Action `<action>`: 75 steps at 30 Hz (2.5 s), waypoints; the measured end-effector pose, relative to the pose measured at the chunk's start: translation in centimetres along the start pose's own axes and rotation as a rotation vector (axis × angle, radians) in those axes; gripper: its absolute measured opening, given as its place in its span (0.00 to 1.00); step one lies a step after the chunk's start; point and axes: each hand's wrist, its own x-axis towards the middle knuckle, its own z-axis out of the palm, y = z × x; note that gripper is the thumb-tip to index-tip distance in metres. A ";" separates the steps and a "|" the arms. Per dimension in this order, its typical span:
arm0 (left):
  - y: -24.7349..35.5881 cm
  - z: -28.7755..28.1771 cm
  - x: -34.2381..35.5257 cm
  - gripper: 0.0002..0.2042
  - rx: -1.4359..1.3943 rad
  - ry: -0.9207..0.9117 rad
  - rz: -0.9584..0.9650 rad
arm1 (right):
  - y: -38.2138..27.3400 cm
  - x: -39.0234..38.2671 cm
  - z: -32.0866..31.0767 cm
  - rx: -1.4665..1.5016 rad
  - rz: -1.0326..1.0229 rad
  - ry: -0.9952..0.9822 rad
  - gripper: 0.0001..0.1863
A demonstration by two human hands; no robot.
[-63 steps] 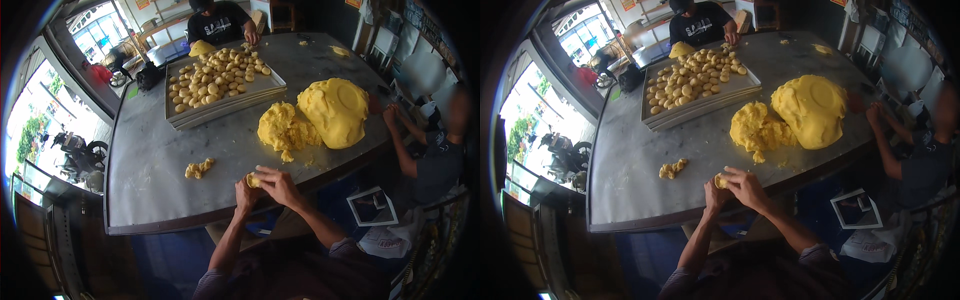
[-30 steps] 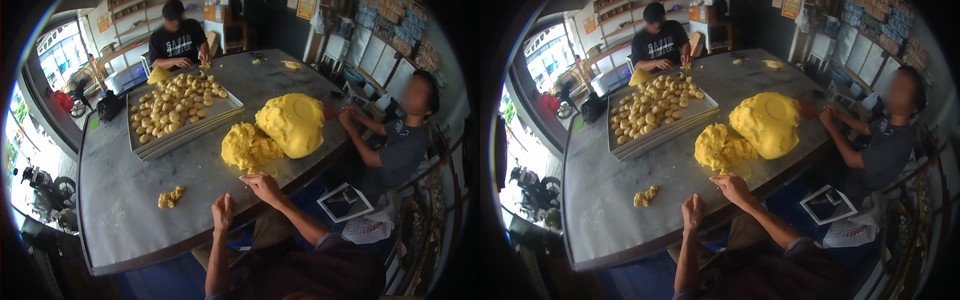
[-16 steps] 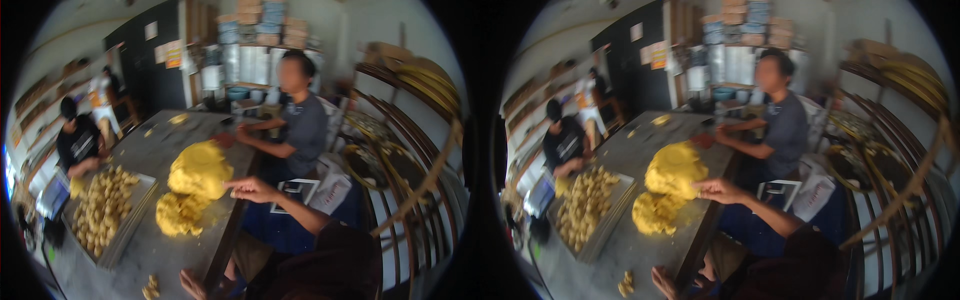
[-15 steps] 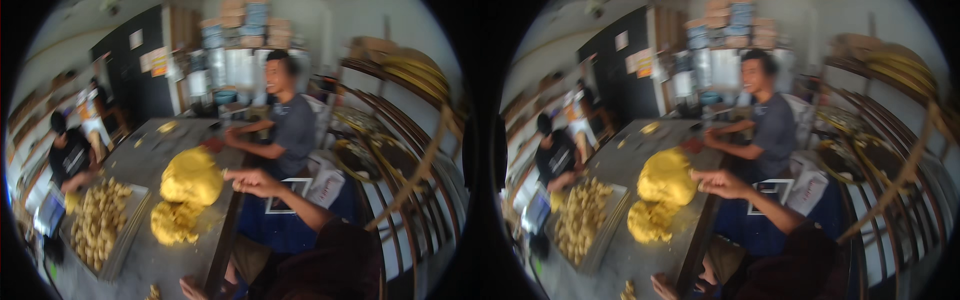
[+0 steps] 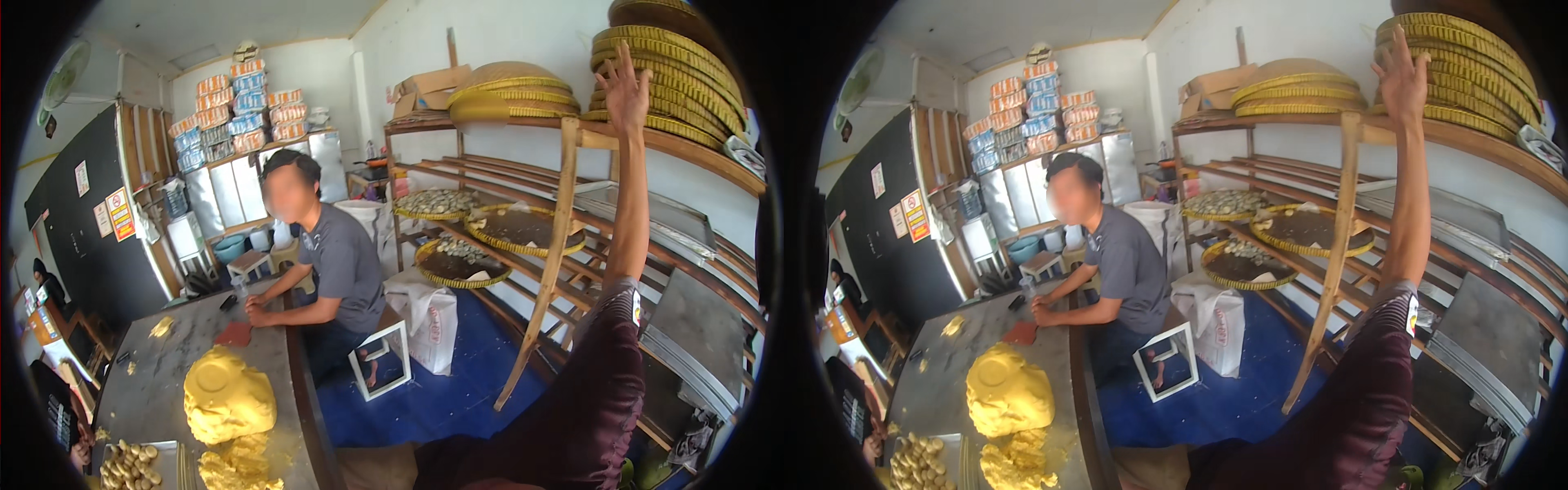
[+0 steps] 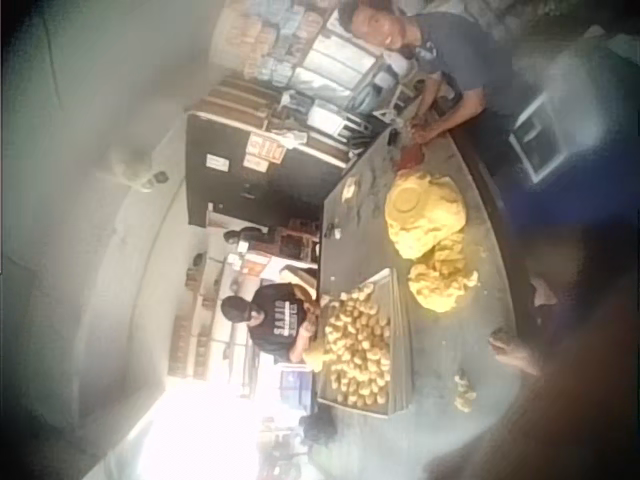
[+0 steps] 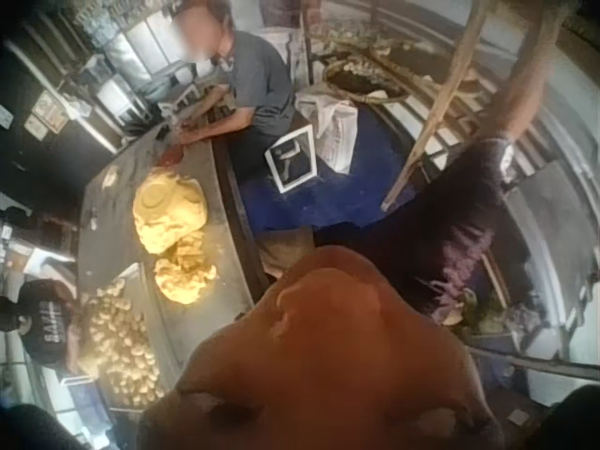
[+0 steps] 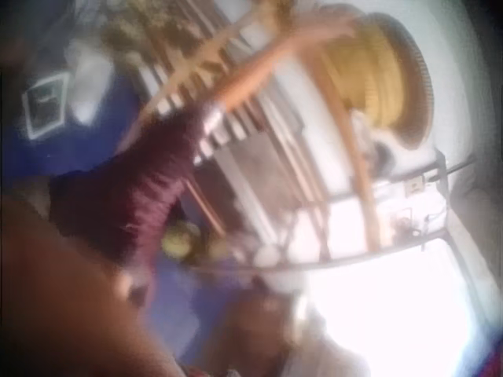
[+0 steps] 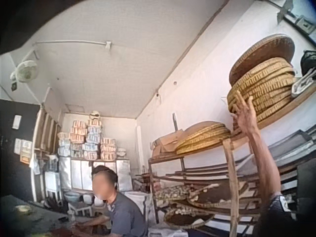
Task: The person portions and shapes pieces of yellow dough by hand at a large metal table.
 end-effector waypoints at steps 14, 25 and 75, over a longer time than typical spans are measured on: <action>0.1 -1.8 -0.7 0.26 0.027 0.056 0.038 | -2.3 5.5 7.3 0.268 0.212 -0.174 0.40; -3.2 -6.3 -2.0 0.32 0.030 0.309 -0.139 | 1.1 -12.2 38.6 0.717 -0.061 -0.870 0.43; -5.0 -8.4 6.5 0.15 1.404 0.453 -0.118 | -9.4 -74.3 44.1 0.576 0.145 -1.277 0.17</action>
